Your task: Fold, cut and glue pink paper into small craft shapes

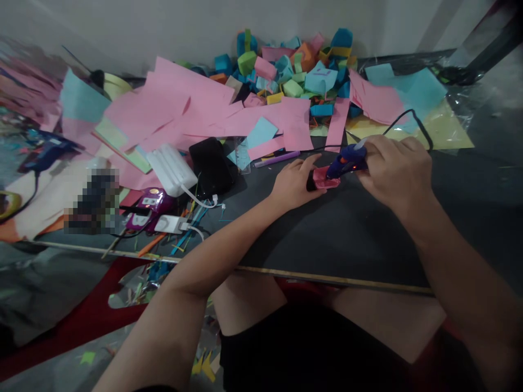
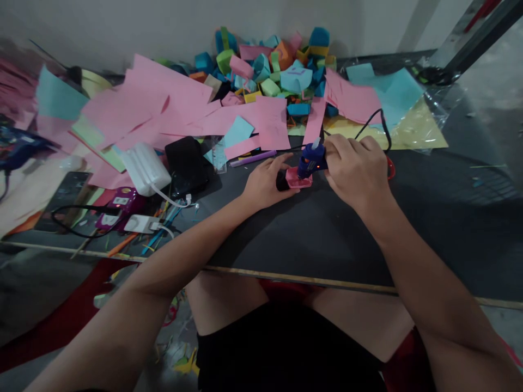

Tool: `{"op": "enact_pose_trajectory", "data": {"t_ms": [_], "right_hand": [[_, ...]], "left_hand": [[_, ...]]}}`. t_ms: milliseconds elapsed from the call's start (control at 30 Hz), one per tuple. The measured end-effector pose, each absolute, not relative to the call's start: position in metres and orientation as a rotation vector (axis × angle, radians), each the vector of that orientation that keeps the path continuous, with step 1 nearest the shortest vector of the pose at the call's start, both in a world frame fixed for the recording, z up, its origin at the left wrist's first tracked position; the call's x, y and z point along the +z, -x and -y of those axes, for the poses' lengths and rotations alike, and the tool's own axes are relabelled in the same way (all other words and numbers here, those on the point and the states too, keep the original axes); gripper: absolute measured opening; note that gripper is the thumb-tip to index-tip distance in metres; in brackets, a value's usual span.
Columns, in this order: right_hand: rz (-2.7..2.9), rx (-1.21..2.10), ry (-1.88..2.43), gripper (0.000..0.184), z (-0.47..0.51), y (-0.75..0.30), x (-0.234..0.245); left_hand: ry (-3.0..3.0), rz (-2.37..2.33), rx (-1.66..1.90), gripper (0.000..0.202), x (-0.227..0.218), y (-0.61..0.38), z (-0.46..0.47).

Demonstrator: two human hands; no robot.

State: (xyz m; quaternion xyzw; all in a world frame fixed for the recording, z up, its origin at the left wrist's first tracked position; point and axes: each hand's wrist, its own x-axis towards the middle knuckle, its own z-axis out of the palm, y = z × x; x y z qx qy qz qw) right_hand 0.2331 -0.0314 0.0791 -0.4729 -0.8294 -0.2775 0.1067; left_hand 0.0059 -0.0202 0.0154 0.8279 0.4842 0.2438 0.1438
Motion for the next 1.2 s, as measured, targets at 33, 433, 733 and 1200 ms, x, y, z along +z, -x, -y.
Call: {"op": "enact_pose_trajectory", "data": {"t_ms": [33,433,733,1200], "right_hand": [[2.45,-0.816,1.394,0.023,0.032,-0.233,0.079],[2.405,-0.636,1.521,0.028,0.032,-0.236,0.082],[2.426,-0.468,1.549,0.026,0.034,-0.224,0.086],[2.43,-0.609,1.465,0.026,0.032,-0.227,0.082]], "left_hand": [[-2.387,-1.396,0.704,0.078,0.016,-0.006,0.02],[-2.382,-1.404,0.693,0.077,0.014,-0.005,0.02],[-2.373,-1.39,0.693,0.077,0.016,-0.007,0.02],[-2.368,-1.389,0.688,0.076,0.016,-0.007,0.02]]}}
